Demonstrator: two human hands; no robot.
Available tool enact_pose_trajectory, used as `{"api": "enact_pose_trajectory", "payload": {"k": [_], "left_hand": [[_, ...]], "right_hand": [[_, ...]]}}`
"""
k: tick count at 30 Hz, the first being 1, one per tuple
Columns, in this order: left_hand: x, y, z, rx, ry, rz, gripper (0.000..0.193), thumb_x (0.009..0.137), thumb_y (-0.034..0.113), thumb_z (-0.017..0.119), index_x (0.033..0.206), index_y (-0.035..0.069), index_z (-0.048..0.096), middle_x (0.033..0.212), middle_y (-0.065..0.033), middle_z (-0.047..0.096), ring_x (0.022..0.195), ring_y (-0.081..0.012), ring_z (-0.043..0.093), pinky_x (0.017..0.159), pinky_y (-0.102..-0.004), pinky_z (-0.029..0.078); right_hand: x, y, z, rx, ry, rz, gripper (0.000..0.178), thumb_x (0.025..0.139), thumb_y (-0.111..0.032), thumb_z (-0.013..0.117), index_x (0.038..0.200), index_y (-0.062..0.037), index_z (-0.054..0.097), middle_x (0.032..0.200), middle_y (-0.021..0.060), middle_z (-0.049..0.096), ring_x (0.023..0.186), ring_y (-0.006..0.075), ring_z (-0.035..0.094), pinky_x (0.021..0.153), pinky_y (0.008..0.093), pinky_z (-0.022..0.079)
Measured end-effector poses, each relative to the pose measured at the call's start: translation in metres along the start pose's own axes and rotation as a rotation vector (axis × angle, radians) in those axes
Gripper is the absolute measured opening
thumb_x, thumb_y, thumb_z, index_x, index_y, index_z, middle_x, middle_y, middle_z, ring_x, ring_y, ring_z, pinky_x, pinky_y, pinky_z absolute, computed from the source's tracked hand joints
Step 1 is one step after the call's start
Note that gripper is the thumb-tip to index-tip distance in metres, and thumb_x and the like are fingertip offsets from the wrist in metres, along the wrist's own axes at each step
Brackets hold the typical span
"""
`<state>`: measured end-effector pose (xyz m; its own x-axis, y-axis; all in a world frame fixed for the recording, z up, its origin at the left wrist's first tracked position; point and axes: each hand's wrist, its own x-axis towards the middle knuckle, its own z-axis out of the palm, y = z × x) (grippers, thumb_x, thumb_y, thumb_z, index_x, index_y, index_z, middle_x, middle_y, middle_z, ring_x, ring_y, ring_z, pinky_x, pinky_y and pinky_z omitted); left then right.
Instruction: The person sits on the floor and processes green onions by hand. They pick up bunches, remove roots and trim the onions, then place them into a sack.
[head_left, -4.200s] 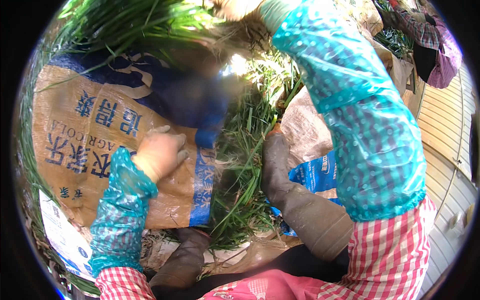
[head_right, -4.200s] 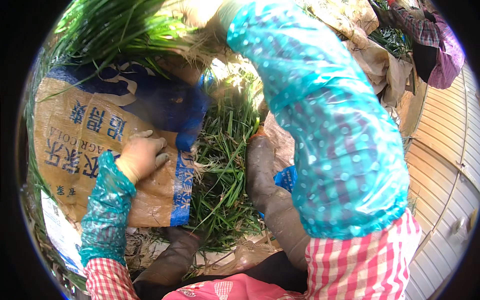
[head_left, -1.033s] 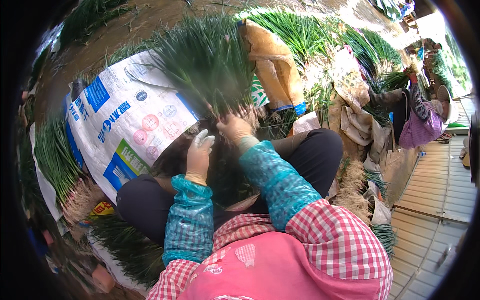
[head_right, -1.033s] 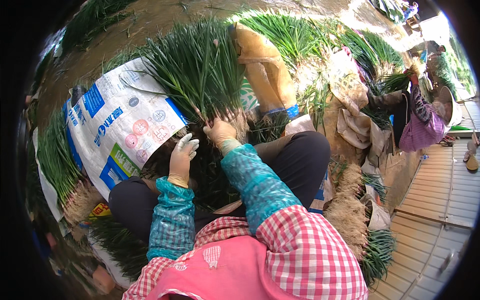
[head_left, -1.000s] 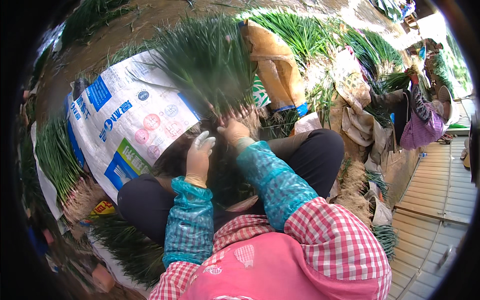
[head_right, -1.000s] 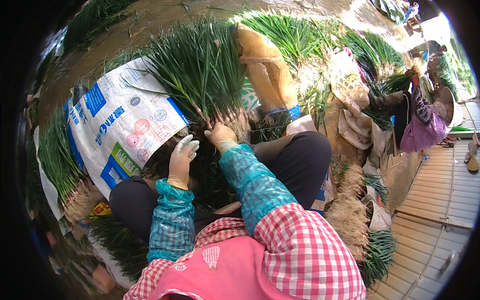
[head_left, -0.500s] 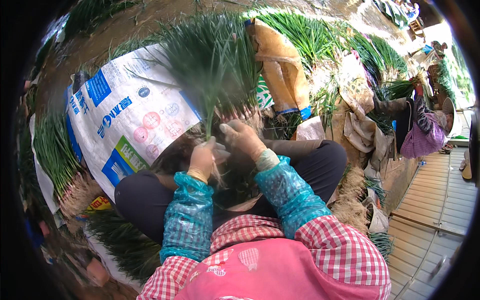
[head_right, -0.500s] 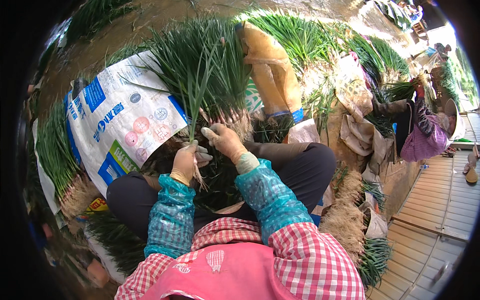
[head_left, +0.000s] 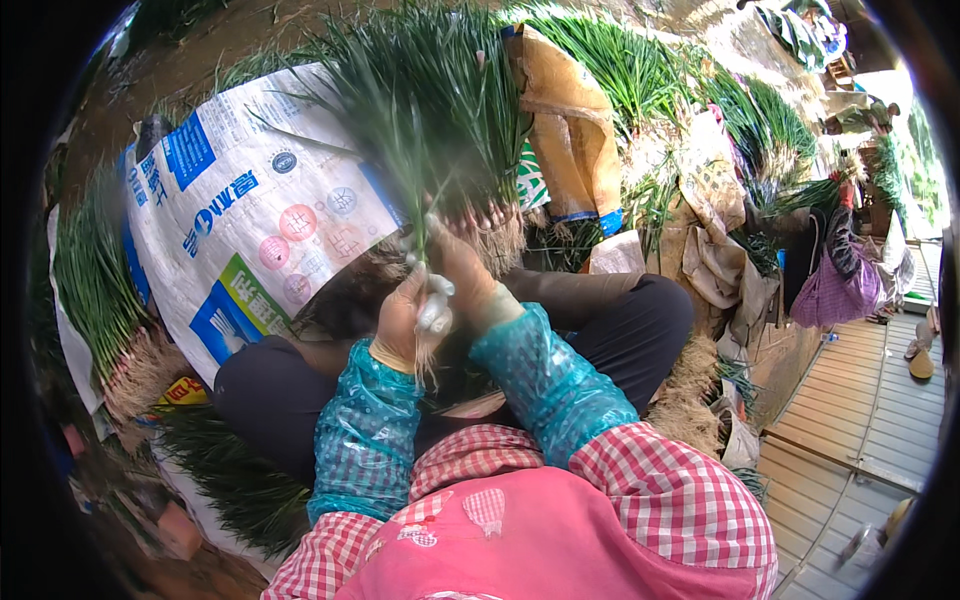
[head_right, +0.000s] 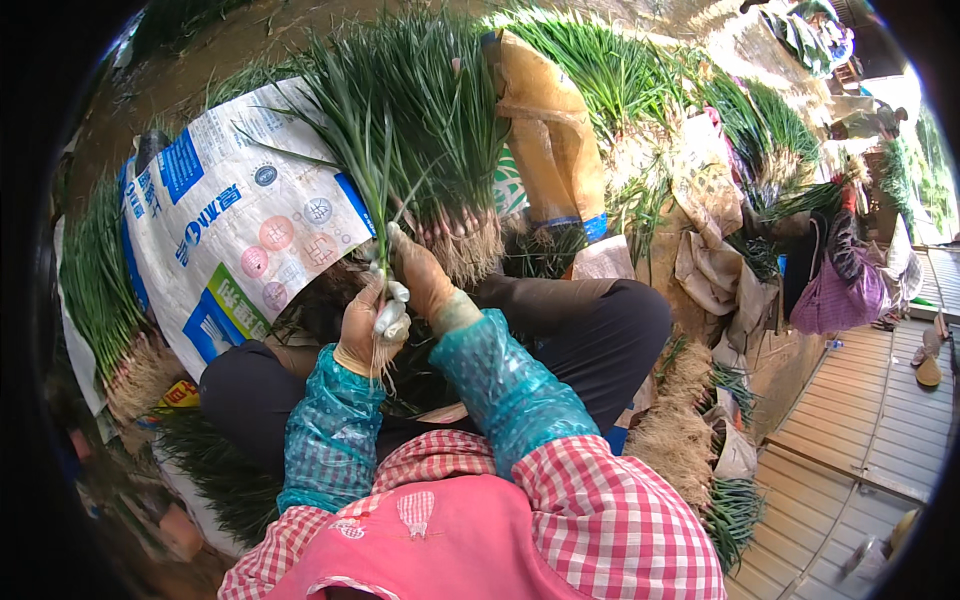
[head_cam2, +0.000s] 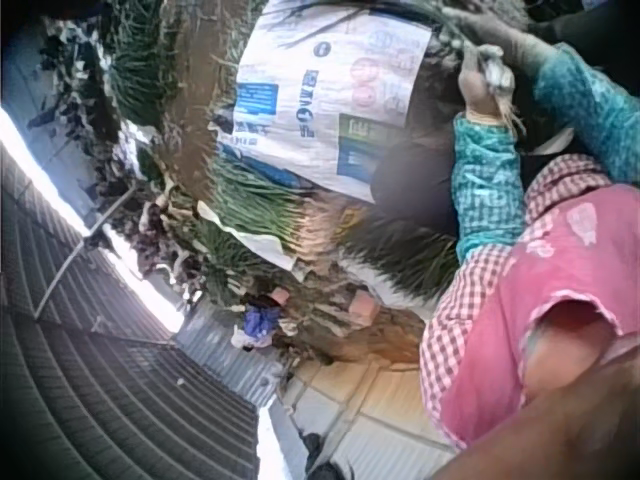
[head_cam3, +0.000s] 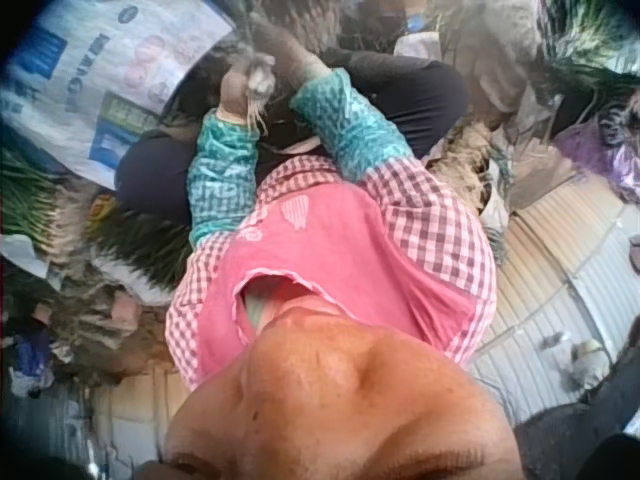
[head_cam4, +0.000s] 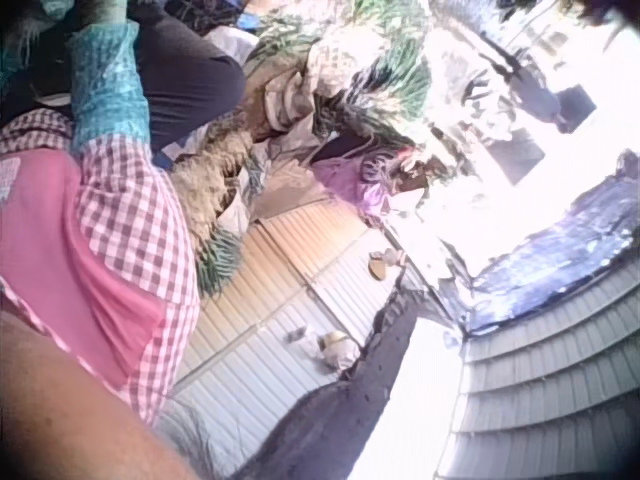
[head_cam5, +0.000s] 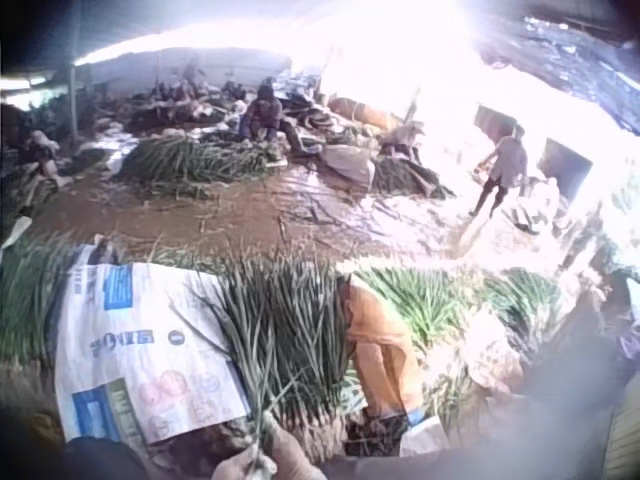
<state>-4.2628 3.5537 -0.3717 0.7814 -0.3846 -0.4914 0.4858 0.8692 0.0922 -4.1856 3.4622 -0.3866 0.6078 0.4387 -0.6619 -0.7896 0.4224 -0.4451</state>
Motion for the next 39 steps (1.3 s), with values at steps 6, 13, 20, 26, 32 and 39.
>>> {"api": "enact_pose_trajectory", "payload": {"k": [6,13,20,26,32,39], "left_hand": [[0.011,-0.009,0.002,0.843,0.483,0.406,0.042,0.098,0.038,0.043,0.073,0.005,0.049,0.046,-0.0004,0.037,0.035,-0.0109,0.038,0.036,-0.0256,0.037],[0.019,0.018,-0.014,0.415,0.552,0.451,0.031,0.095,0.029,0.054,0.088,0.0,0.059,0.05,0.0029,0.04,0.039,-0.0074,0.036,0.038,-0.022,0.03],[0.037,0.028,-0.021,0.359,0.704,0.454,0.025,0.092,0.02,0.056,0.111,0.005,0.063,0.095,-0.0058,0.066,0.083,-0.0115,0.062,0.067,-0.0187,0.042],[0.043,0.021,-0.037,0.586,0.694,0.487,0.019,0.088,0.018,0.065,0.091,0.0,0.064,0.066,0.0009,0.057,0.056,-0.008,0.048,0.053,-0.0241,0.038],[0.041,0.01,-0.013,0.423,0.606,0.477,0.029,0.097,0.026,0.048,0.082,0.003,0.055,0.061,-0.0021,0.053,0.051,-0.0107,0.051,0.047,-0.0234,0.039],[0.022,0.01,-0.002,0.085,0.306,0.354,0.029,0.097,0.028,0.048,0.081,0.004,0.054,0.056,-0.0005,0.045,0.049,-0.0139,0.043,0.045,-0.0228,0.035]], "right_hand": [[0.049,0.014,-0.04,-1.624,0.17,-0.263,0.034,0.088,-0.03,0.051,0.088,0.0004,0.066,0.085,0.0112,0.069,0.077,0.0233,0.066,0.073,0.0404,0.05],[0.03,-0.023,-0.042,-1.88,-0.067,0.154,0.046,0.084,-0.048,0.058,0.091,-0.0027,0.063,0.083,0.0161,0.067,0.077,0.0307,0.065,0.069,0.0413,0.05],[0.086,-0.013,-0.047,-1.735,0.21,-0.51,0.028,0.079,-0.036,0.061,0.085,-0.0086,0.057,0.081,0.0177,0.065,0.079,0.0371,0.062,0.071,0.0474,0.049],[0.011,-0.025,-0.025,-1.245,-0.075,-0.036,0.036,0.083,-0.039,0.064,0.093,-0.0053,0.063,0.082,0.016,0.066,0.08,0.0299,0.065,0.073,0.0381,0.05],[0.056,-0.011,-0.013,-1.276,-0.078,-0.361,0.035,0.093,-0.037,0.052,0.091,-0.0025,0.06,0.071,0.0146,0.063,0.062,0.0278,0.061,0.06,0.0387,0.048],[0.051,0.021,-0.016,-0.035,-0.159,0.107,0.026,0.094,-0.029,0.051,0.096,-0.0056,0.061,0.076,0.0031,0.059,0.064,0.0102,0.053,0.058,0.0249,0.047]]}}
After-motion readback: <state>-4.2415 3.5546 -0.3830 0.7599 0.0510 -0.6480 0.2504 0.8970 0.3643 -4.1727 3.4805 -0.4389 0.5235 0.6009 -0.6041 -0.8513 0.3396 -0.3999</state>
